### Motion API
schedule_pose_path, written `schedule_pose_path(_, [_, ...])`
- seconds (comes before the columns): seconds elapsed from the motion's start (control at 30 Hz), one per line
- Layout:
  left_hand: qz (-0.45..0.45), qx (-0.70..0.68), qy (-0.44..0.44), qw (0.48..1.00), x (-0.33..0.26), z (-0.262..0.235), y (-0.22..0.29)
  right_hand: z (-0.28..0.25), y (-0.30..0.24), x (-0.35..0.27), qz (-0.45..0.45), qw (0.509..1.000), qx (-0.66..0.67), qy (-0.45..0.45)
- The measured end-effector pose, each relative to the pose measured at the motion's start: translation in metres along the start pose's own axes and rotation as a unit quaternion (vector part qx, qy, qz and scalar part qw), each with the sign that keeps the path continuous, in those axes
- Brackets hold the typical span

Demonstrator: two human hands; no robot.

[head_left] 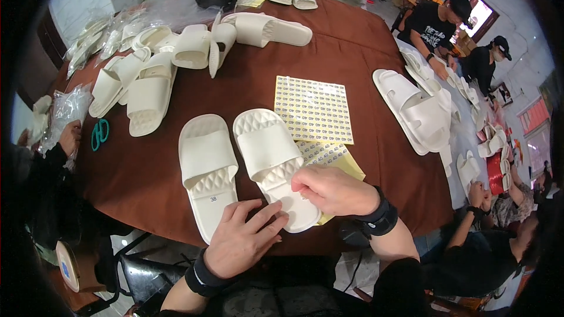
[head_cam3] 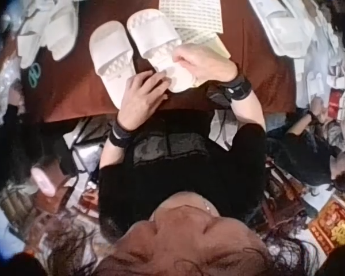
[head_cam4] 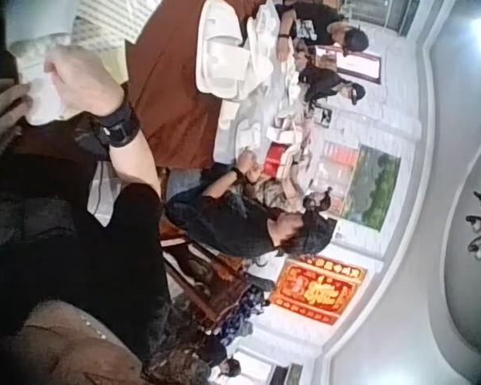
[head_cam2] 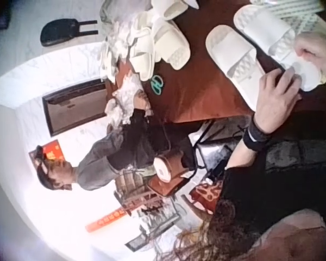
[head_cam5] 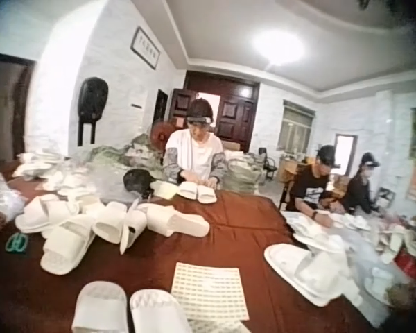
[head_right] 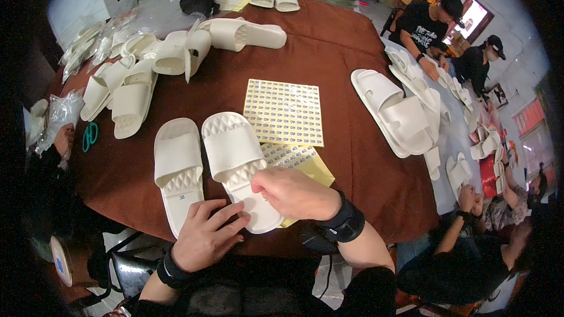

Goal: Applying size stickers to the insoles of white slippers and then packaging them into plastic bags.

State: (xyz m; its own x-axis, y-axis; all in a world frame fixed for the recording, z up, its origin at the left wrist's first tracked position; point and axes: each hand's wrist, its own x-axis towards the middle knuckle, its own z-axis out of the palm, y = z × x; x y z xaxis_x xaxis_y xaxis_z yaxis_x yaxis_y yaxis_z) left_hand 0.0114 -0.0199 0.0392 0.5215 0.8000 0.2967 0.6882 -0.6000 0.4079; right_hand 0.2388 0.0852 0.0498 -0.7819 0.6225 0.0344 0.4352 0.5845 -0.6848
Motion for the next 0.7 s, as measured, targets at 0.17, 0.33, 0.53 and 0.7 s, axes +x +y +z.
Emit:
schedule_pose_path(0.17, [-0.002,0.003,-0.001,1.0,-0.001,0.003,-0.003,0.003,0.001,0.002,-0.028,1.0,-0.005,0.01])
schedule_pose_path(0.33, [-0.001,-0.003,-0.002,1.0,0.0,0.003,-0.002,0.005,0.002,-0.001,-0.042,0.999,-0.023,0.021])
schedule_pose_path(0.53, [-0.007,-0.003,-0.008,1.0,0.0,0.002,-0.002,0.002,-0.002,0.001,0.002,1.0,-0.018,0.014])
schedule_pose_path(0.7, [-0.003,0.002,-0.004,1.0,-0.001,0.002,-0.001,0.0,0.01,0.0,0.032,0.998,0.04,0.021])
